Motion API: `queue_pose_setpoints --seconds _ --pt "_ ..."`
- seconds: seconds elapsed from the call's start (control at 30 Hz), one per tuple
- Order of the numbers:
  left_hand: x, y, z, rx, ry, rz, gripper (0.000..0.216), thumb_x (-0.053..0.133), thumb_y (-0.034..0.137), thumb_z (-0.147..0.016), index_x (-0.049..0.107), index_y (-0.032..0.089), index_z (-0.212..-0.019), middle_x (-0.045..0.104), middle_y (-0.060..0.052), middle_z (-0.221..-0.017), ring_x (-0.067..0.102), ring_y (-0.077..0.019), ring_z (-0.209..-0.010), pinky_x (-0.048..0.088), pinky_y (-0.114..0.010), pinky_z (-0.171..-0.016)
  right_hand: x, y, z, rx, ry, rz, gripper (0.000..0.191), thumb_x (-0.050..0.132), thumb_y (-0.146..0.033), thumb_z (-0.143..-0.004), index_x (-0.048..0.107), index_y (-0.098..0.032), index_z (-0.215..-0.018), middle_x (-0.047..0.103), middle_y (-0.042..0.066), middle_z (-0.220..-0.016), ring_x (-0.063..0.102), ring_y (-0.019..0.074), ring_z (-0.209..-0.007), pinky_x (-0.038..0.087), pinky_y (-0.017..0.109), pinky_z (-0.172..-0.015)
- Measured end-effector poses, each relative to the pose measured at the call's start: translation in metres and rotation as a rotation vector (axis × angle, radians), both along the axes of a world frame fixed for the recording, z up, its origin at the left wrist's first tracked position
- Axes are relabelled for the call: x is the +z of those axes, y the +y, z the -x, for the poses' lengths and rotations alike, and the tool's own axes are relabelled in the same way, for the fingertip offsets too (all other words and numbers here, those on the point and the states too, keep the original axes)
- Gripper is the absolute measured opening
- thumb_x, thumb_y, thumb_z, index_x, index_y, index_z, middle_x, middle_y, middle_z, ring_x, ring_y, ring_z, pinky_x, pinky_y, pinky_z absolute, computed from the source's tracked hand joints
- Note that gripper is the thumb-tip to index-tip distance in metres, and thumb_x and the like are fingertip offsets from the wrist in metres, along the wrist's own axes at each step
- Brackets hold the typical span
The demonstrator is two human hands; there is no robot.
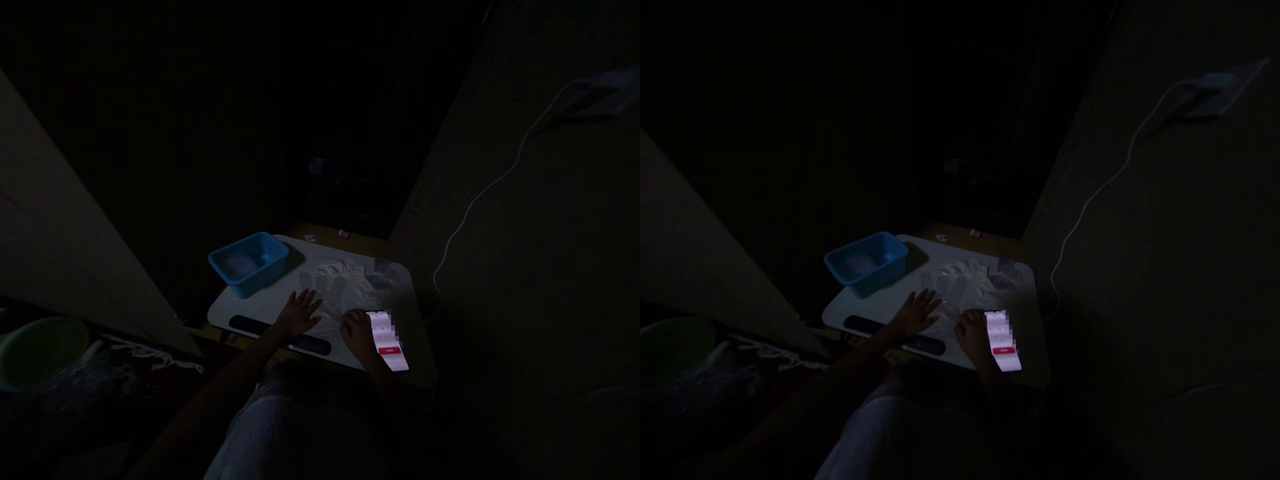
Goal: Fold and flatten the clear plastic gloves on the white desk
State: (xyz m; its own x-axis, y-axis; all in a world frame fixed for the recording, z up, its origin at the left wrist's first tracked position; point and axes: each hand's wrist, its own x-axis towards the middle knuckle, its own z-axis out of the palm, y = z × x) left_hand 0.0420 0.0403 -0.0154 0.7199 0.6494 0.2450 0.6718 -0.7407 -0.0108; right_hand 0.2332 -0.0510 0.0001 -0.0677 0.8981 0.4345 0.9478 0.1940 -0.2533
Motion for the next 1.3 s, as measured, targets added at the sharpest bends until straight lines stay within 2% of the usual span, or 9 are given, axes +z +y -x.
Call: queue_pose_setpoints --seconds 0.1,0.2,0.47,0.8,1.07,1.3 --pt "-0.0001 -0.0004 0.0003 0.0 0.001 -0.011 0.052 0.026 0.052 -0.083 0.027 0.029 -0.13 0.025 -0.007 -0.137 0.021 -0.0266 -0.125 0.018 -0.049 -0.095 0.001 0.007 0.0007 0.083 -0.023 -0.01 0.029 0.042 -0.014 -0.074 0.058 -0.019 -0.097 0.058 0.003 -0.105 0.044 0.0173 -0.103 0.029 0.032 -0.088" --pt "-0.0005 -0.0004 0.0008 -0.002 0.002 -0.011 0.052 0.024 0.052 -0.083 0.027 0.029 -0.13 0.024 -0.006 -0.138 0.021 -0.0258 -0.125 0.018 -0.048 -0.095 0.0005 0.0099 0.0012 0.13 -0.069 0.018 0.029 0.041 -0.015 -0.076 0.058 -0.019 -0.099 0.057 0.003 -0.11 0.041 0.0171 -0.11 0.027 0.034 -0.091" --pt "0.0009 -0.0012 0.0008 -0.03 0.002 -0.007 0.051 0.025 0.05 -0.084 0.024 0.028 -0.131 0.023 -0.007 -0.138 0.018 -0.0259 -0.125 0.018 -0.05 -0.094 -0.0037 0.0085 0.0014 0.108 -0.117 0.031 0.029 0.041 -0.015 -0.075 0.06 -0.019 -0.096 0.058 0.004 -0.11 0.042 0.0167 -0.112 0.027 0.034 -0.091" --pt "0.0021 -0.0022 0.0013 -0.076 -0.044 -0.045 0.049 0.024 0.044 -0.086 0.018 0.028 -0.132 0.034 -0.003 -0.134 0.023 -0.0244 -0.124 0.011 -0.051 -0.096 -0.0058 0.0093 0.0034 0.063 -0.098 0.006 0.029 0.043 -0.016 -0.074 0.058 -0.019 -0.099 0.058 0.004 -0.108 0.045 0.0172 -0.106 0.028 0.033 -0.09" --pt "-0.0062 0.0007 0.002 -0.079 -0.042 -0.066 0.044 0.026 0.044 -0.086 0.027 0.033 -0.129 0.031 -0.002 -0.135 0.025 -0.0246 -0.123 0.014 -0.051 -0.095 -0.0076 0.0093 0.0035 0.053 -0.1 -0.005 0.028 0.044 -0.015 -0.072 0.059 -0.02 -0.095 0.059 0.002 -0.107 0.045 0.0168 -0.106 0.029 0.033 -0.09" --pt "-0.0033 -0.0005 0.0015 -0.065 -0.037 -0.02 0.044 0.025 0.045 -0.086 0.03 0.032 -0.128 0.03 -0.003 -0.135 0.026 -0.0247 -0.123 0.016 -0.051 -0.095 -0.0063 0.0081 0.002 0.057 -0.118 0.008 0.027 0.044 -0.015 -0.073 0.06 -0.021 -0.094 0.059 0.002 -0.107 0.045 0.0171 -0.106 0.028 0.034 -0.091"
